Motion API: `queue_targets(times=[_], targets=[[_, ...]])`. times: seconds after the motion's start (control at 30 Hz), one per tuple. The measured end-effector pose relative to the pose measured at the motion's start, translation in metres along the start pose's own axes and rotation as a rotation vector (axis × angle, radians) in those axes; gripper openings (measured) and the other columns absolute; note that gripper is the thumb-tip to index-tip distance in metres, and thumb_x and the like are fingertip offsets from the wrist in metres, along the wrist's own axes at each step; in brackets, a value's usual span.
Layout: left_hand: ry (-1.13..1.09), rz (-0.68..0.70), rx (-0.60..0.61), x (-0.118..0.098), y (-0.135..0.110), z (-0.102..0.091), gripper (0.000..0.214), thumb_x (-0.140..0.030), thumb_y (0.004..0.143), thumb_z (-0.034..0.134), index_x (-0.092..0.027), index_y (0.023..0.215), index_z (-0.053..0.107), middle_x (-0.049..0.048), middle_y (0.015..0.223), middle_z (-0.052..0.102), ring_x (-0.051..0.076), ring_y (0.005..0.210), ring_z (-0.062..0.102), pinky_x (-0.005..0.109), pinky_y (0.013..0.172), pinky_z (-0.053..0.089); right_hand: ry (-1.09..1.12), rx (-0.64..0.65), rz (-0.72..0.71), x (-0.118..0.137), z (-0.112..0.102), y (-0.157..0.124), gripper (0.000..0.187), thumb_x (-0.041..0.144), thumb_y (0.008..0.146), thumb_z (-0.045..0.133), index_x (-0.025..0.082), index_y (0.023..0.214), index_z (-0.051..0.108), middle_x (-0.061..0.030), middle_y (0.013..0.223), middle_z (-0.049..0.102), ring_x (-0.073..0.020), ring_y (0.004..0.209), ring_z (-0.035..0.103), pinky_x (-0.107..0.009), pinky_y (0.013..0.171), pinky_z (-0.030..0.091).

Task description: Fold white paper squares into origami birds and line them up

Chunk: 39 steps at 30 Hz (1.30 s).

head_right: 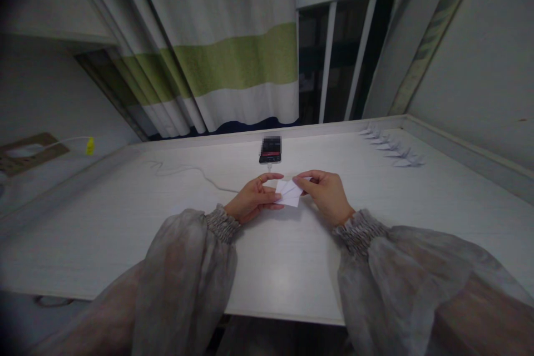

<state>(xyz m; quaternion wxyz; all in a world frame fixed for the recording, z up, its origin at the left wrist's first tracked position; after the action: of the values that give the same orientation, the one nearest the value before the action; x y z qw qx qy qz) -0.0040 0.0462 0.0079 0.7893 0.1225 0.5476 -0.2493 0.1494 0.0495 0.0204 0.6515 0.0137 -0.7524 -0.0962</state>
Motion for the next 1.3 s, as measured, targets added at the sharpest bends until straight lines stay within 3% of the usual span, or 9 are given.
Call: queue_targets(times=[0.4,0.67,0.87,1.03,1.3], targets=[[0.033,0.016,-0.037,0.003,0.001,-0.002,0.06,-0.004,0.055,0.069,-0.013,0.107,0.042,0.0046,0.068,0.067,0.015,0.067,0.063,0.033,0.072,0.048,0.002,0.005,0.017,-0.004,0.001,0.002,0.023,0.032,0.056,0.068,0.013,0.067,0.065,-0.0016,0.051,0.06,-0.0112,0.046,0.052,-0.023,0.046,0.041],[-0.019,0.01,0.111,0.0,0.0,-0.002,0.065,0.001,0.056,0.062,-0.013,0.113,0.036,0.0077,0.076,0.067,0.015,0.073,0.063,0.034,0.078,0.046,0.027,0.004,0.017,-0.006,0.0,0.006,0.021,0.03,0.056,0.068,0.012,0.067,0.065,-0.0021,0.052,0.061,-0.0108,0.047,0.053,-0.024,0.047,0.043],[-0.078,0.025,0.122,-0.005,-0.003,-0.001,0.066,0.002,0.056,0.058,-0.013,0.116,0.033,0.0126,0.087,0.065,0.02,0.081,0.062,0.039,0.078,0.045,-0.003,-0.012,-0.003,-0.005,-0.002,0.005,0.022,0.031,0.056,0.068,0.013,0.067,0.065,-0.002,0.052,0.061,-0.0108,0.047,0.052,-0.023,0.047,0.041],[-0.027,-0.043,-0.027,-0.001,0.001,-0.003,0.04,-0.016,0.068,0.059,-0.014,0.105,0.043,0.0067,0.082,0.062,0.015,0.069,0.061,0.037,0.066,0.051,-0.044,0.01,-0.04,0.001,0.002,-0.001,0.021,0.033,0.058,0.066,0.014,0.068,0.065,-0.0018,0.054,0.061,-0.0108,0.049,0.052,-0.022,0.048,0.04],[0.188,-0.038,-0.095,0.007,0.003,0.006,0.031,-0.025,0.051,0.074,-0.006,0.065,0.054,0.0035,0.06,0.057,0.01,0.056,0.055,0.024,0.049,0.05,-0.195,0.12,-0.104,0.007,0.014,-0.01,0.024,0.036,0.062,0.06,0.013,0.067,0.065,0.0005,0.05,0.056,-0.0085,0.044,0.043,-0.022,0.044,0.033]])
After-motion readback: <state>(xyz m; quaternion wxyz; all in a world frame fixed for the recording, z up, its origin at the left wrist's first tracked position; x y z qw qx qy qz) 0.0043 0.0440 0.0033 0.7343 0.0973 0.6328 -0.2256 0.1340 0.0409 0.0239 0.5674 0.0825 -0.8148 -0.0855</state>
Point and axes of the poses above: each hand's wrist, its own y-axis towards the middle knuckle, its own z-axis out of the palm, x = y × z, the point moved 4 cm from there along y, towards the middle knuckle
